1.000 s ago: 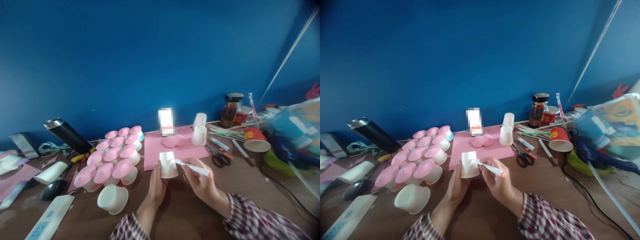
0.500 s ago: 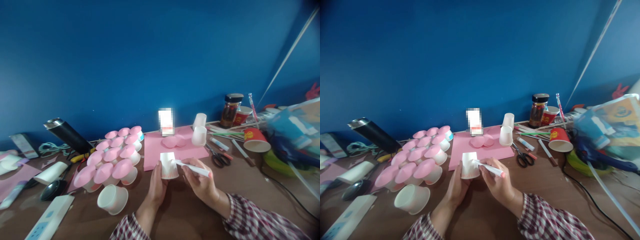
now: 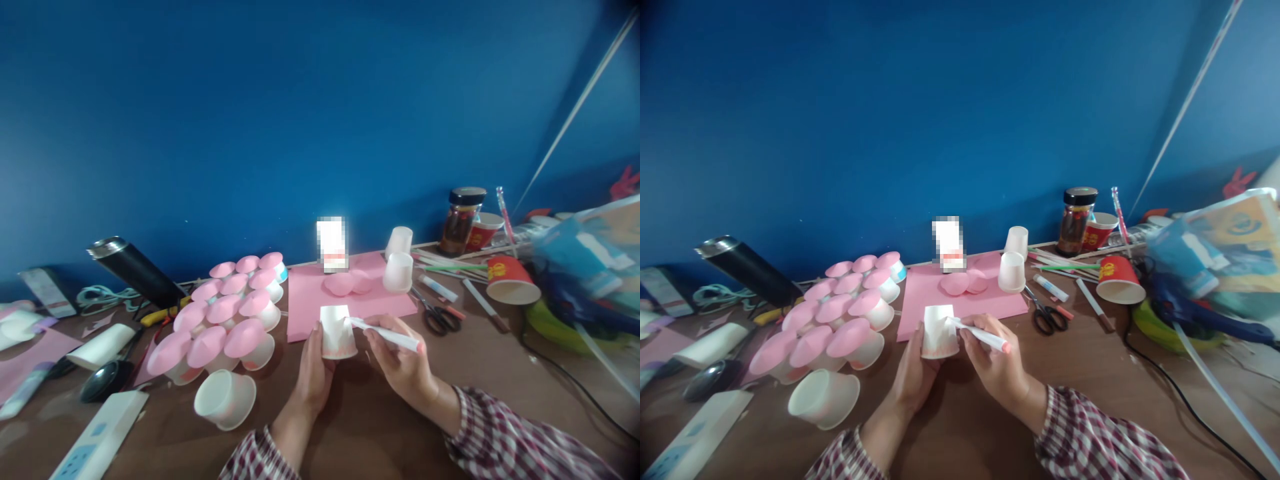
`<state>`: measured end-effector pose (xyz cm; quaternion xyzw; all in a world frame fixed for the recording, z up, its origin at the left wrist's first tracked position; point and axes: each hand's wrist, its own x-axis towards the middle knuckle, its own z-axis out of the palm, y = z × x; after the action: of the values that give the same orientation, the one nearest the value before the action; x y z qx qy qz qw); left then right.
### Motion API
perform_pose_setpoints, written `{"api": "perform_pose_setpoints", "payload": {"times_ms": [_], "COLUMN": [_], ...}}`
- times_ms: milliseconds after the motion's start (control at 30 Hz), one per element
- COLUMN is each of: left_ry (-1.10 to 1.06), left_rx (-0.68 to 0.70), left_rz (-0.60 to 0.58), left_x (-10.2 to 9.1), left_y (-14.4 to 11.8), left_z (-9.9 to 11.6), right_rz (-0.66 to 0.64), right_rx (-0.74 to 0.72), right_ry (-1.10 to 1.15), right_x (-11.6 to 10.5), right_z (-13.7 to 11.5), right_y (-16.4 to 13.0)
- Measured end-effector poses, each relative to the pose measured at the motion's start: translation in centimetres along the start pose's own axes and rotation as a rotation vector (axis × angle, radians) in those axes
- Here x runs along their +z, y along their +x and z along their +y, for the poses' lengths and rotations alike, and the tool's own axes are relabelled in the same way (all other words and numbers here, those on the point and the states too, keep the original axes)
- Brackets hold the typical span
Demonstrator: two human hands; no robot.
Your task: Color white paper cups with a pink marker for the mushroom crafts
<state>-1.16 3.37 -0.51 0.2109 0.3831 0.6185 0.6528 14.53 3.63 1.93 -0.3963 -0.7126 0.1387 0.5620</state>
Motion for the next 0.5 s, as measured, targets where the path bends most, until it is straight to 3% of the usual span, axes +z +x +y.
{"api": "perform_pose_setpoints", "payload": {"times_ms": [500], "left_ry": [-0.057], "left_rx": [-0.027], "left_rz": [-0.019], "left_x": [-0.15], "left_y": [0.19], "left_z": [-0.03], "right_rz": [-0.029], "right_rx": [0.026], "right_ry": [0.004], "right_x": [0.01], "right_z": [-0.24], "right_y": [-0.08]}}
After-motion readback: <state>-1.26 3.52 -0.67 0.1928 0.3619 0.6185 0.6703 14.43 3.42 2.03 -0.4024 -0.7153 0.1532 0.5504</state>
